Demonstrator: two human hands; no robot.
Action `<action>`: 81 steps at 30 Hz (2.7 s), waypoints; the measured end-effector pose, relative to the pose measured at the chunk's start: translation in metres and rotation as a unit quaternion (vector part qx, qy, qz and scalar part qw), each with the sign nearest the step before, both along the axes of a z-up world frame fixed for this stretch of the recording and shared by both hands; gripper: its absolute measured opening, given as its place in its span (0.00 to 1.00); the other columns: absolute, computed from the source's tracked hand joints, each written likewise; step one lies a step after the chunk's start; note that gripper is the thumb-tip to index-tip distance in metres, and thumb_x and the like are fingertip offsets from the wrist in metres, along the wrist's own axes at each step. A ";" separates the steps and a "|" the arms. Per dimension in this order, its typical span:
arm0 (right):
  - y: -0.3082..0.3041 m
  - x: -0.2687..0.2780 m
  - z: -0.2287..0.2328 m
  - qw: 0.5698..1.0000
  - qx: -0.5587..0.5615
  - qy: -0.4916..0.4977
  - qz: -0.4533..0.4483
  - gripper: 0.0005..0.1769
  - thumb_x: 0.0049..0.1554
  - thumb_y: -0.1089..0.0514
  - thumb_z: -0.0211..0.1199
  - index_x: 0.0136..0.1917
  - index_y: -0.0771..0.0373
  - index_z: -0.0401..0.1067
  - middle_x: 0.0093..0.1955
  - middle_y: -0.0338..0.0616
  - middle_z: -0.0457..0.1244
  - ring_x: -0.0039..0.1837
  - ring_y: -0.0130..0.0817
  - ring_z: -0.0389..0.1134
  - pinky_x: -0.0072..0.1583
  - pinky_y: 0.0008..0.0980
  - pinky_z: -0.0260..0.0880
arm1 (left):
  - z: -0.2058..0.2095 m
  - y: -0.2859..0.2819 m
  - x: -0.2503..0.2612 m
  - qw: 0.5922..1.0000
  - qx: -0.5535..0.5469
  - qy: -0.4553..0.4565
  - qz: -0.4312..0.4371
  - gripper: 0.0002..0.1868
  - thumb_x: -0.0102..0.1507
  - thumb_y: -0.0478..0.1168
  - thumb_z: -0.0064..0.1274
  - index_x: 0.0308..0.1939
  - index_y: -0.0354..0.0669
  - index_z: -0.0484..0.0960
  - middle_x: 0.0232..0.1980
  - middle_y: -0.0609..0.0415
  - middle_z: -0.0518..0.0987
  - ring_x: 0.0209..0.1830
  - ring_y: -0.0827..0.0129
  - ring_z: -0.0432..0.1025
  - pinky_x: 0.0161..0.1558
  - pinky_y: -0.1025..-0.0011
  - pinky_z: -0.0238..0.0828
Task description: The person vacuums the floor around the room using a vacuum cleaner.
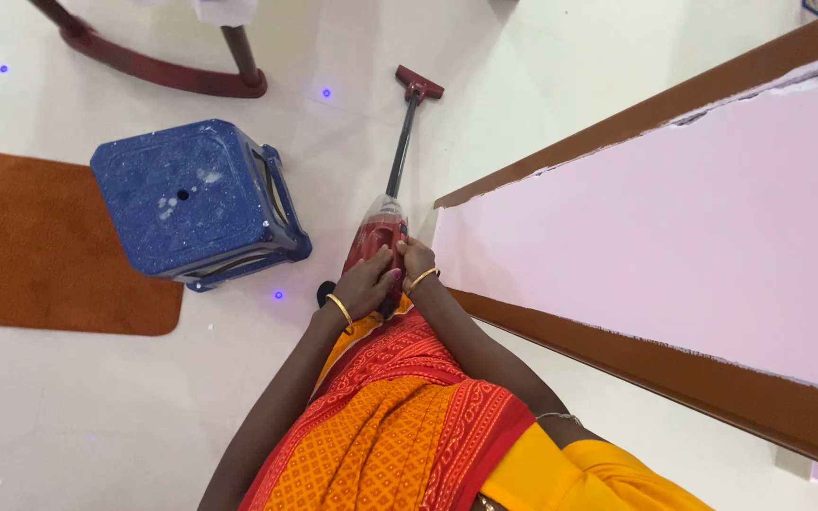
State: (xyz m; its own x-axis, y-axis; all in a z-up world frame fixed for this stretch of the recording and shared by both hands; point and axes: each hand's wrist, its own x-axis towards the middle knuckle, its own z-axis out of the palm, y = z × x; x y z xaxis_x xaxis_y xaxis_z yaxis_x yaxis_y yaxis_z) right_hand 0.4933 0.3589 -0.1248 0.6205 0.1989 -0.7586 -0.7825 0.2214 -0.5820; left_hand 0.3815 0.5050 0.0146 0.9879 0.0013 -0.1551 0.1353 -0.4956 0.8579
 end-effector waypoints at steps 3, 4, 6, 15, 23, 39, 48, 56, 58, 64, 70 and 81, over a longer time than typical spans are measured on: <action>0.007 0.002 0.016 0.995 -0.090 -0.023 0.029 0.14 0.62 0.67 0.52 0.59 0.72 0.73 0.49 0.46 0.66 0.50 0.34 0.66 0.52 0.35 0.71 | -0.018 0.001 0.013 1.000 0.004 0.010 -0.013 0.27 0.69 0.50 0.47 0.68 0.38 0.70 0.72 0.36 0.67 0.63 0.41 0.69 0.63 0.53 0.64; 0.008 0.006 0.018 0.994 -0.103 -0.015 0.018 0.14 0.63 0.67 0.53 0.60 0.69 0.71 0.50 0.44 0.67 0.51 0.33 0.67 0.53 0.34 0.71 | -0.020 0.002 0.016 0.998 -0.006 0.053 -0.018 0.27 0.69 0.51 0.47 0.67 0.39 0.70 0.73 0.37 0.67 0.62 0.40 0.70 0.62 0.55 0.66; 0.012 0.018 0.021 0.992 -0.129 0.002 -0.003 0.13 0.63 0.66 0.54 0.61 0.64 0.69 0.53 0.42 0.68 0.54 0.31 0.69 0.56 0.31 0.72 | -0.021 0.010 0.030 0.997 -0.032 0.067 -0.024 0.27 0.68 0.50 0.47 0.67 0.39 0.71 0.73 0.38 0.68 0.61 0.41 0.71 0.61 0.56 0.68; 0.032 0.115 -0.016 0.994 -0.104 -0.038 0.000 0.14 0.61 0.66 0.58 0.58 0.75 0.73 0.49 0.48 0.65 0.51 0.36 0.65 0.53 0.37 0.69 | -0.006 0.038 0.133 0.993 -0.049 0.103 0.003 0.30 0.67 0.51 0.48 0.70 0.41 0.70 0.66 0.39 0.75 0.63 0.47 0.73 0.63 0.59 0.69; 0.040 0.244 0.005 0.990 -0.139 -0.002 0.002 0.24 0.60 0.66 0.57 0.69 0.72 0.69 0.58 0.51 0.68 0.55 0.36 0.69 0.55 0.33 0.71 | -0.029 0.036 0.258 0.996 -0.022 0.082 -0.009 0.31 0.67 0.50 0.47 0.71 0.39 0.69 0.73 0.41 0.69 0.65 0.47 0.71 0.66 0.59 0.66; 0.046 0.422 -0.013 0.988 -0.146 -0.039 0.013 0.24 0.59 0.67 0.58 0.69 0.70 0.70 0.54 0.49 0.69 0.50 0.34 0.70 0.51 0.33 0.73 | -0.035 0.044 0.439 0.996 -0.016 0.081 -0.039 0.31 0.66 0.53 0.49 0.70 0.41 0.70 0.73 0.41 0.70 0.63 0.46 0.73 0.63 0.57 0.69; 0.079 0.517 -0.014 0.979 -0.202 -0.019 0.027 0.22 0.58 0.67 0.58 0.66 0.67 0.73 0.50 0.47 0.69 0.46 0.32 0.70 0.48 0.33 0.73 | -0.022 0.090 0.541 0.986 -0.062 0.131 -0.081 0.31 0.65 0.54 0.49 0.70 0.44 0.70 0.60 0.42 0.79 0.56 0.48 0.76 0.57 0.57 0.72; 0.112 0.608 -0.034 0.991 -0.134 -0.015 -0.020 0.18 0.60 0.67 0.57 0.64 0.69 0.73 0.49 0.47 0.69 0.45 0.33 0.71 0.48 0.33 0.74 | -0.032 0.132 0.633 0.986 -0.090 0.107 -0.093 0.28 0.65 0.53 0.49 0.65 0.44 0.74 0.58 0.45 0.80 0.53 0.49 0.77 0.55 0.57 0.72; 0.122 0.621 -0.035 0.990 -0.135 -0.012 -0.025 0.18 0.60 0.67 0.57 0.63 0.69 0.73 0.49 0.47 0.69 0.44 0.33 0.71 0.48 0.33 0.74 | -0.035 0.142 0.651 0.986 -0.099 0.104 -0.087 0.28 0.65 0.54 0.49 0.65 0.44 0.74 0.57 0.44 0.81 0.53 0.52 0.78 0.55 0.58 0.74; 0.139 0.665 -0.031 0.991 -0.135 -0.007 -0.022 0.18 0.61 0.68 0.55 0.64 0.72 0.72 0.48 0.48 0.69 0.43 0.34 0.70 0.47 0.34 0.74 | -0.043 0.155 0.691 0.987 -0.086 0.122 -0.065 0.27 0.64 0.53 0.51 0.62 0.43 0.76 0.54 0.44 0.83 0.51 0.52 0.79 0.55 0.59 0.75; 0.150 0.722 -0.045 0.991 -0.136 0.002 -0.018 0.18 0.61 0.69 0.54 0.64 0.71 0.71 0.47 0.49 0.68 0.41 0.36 0.70 0.46 0.35 0.74 | -0.070 0.153 0.739 0.991 -0.049 0.111 -0.052 0.30 0.61 0.53 0.54 0.63 0.42 0.74 0.53 0.43 0.81 0.48 0.50 0.78 0.52 0.57 0.73; 0.139 0.904 -0.037 0.998 -0.064 0.016 -0.001 0.19 0.62 0.69 0.51 0.66 0.70 0.67 0.49 0.50 0.68 0.43 0.39 0.71 0.46 0.38 0.76 | -0.081 0.128 0.911 0.991 -0.035 0.127 0.018 0.27 0.62 0.56 0.55 0.57 0.41 0.77 0.50 0.41 0.82 0.47 0.49 0.78 0.51 0.57 0.73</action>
State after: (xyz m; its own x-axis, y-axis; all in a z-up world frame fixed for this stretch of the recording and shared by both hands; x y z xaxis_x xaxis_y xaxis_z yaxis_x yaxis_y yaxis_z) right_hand 1.3971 0.4979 -0.1615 0.5960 0.0967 -0.7971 -0.8005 0.1486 -0.5805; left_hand 1.2922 0.6332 -0.0661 0.9163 0.0173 -0.4001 0.3685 -0.4276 0.8254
